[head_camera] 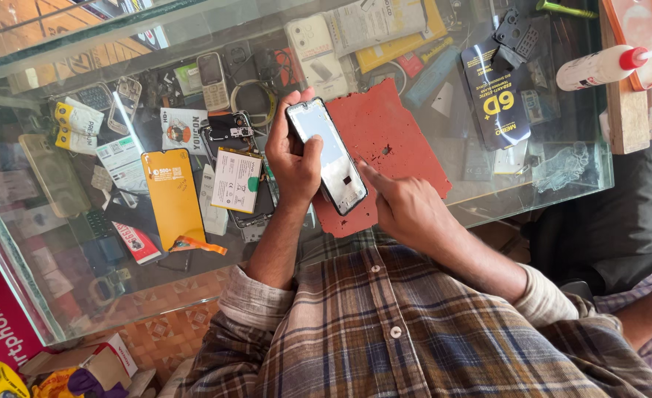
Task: The person holds a disassembled smartphone frame over a red mat and scrapes old adhesive residue from its edges with a small blade, working around the perimeter. They then set the blade down and use tweezers to pick at remaining debris along the frame edge.
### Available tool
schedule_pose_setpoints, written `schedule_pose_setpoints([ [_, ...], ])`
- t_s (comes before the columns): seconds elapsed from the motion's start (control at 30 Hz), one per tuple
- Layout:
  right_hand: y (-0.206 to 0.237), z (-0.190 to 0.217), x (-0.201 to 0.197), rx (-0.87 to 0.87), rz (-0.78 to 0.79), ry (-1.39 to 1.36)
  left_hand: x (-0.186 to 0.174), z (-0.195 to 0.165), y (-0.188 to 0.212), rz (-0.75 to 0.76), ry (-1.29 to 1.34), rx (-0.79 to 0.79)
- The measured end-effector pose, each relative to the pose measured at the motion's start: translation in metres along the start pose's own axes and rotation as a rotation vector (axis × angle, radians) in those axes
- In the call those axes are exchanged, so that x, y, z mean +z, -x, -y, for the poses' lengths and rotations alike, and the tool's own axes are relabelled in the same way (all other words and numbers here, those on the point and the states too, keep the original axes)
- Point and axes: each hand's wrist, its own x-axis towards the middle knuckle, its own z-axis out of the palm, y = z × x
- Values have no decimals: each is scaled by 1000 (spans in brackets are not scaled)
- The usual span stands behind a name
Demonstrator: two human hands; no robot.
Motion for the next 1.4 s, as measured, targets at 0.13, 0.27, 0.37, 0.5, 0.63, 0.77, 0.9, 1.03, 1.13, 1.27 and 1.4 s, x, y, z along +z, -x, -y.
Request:
schedule_pose_setpoints([
  [0.13, 2, -4, 4, -31, -9, 22, 1, -2, -1, 7, -22, 17],
  [0.27, -1, -3, 13, -84, -67, 16, 1, -4, -1, 0, -18, 10],
  [0.37, 1, -3, 14, -67, -46, 51, 2, -4, -2, -6, -22, 11],
  [0.5, -1, -4, 12, -31, -13, 81, 2, -6, -2, -5, -33, 11],
  [0.63, -5, -4, 15, -37, -22, 70, 0, -6, -2, 9, -22, 18],
  [0.77, -10, -7, 20, -49, -41, 105, 1, -5, -2, 4, -10, 6],
  [0.9, -11, -9, 24, -29, -52, 84, 1, -4, -3, 11, -30, 20],
  [1.03, -3, -9, 25, -82, -141, -18, 1, -5, -2, 3, 2, 2],
  [1.13, 5, -12, 20, -111, -179, -80, 1, -6, -2, 2, 10, -4],
  [1.27, 11, -15, 15, -66, -161, -74, 2, -6, -1, 3, 5, -8],
  [1.4, 10, -13, 14, -13, -112, -97, 5, -5, 2, -19, -55, 16],
])
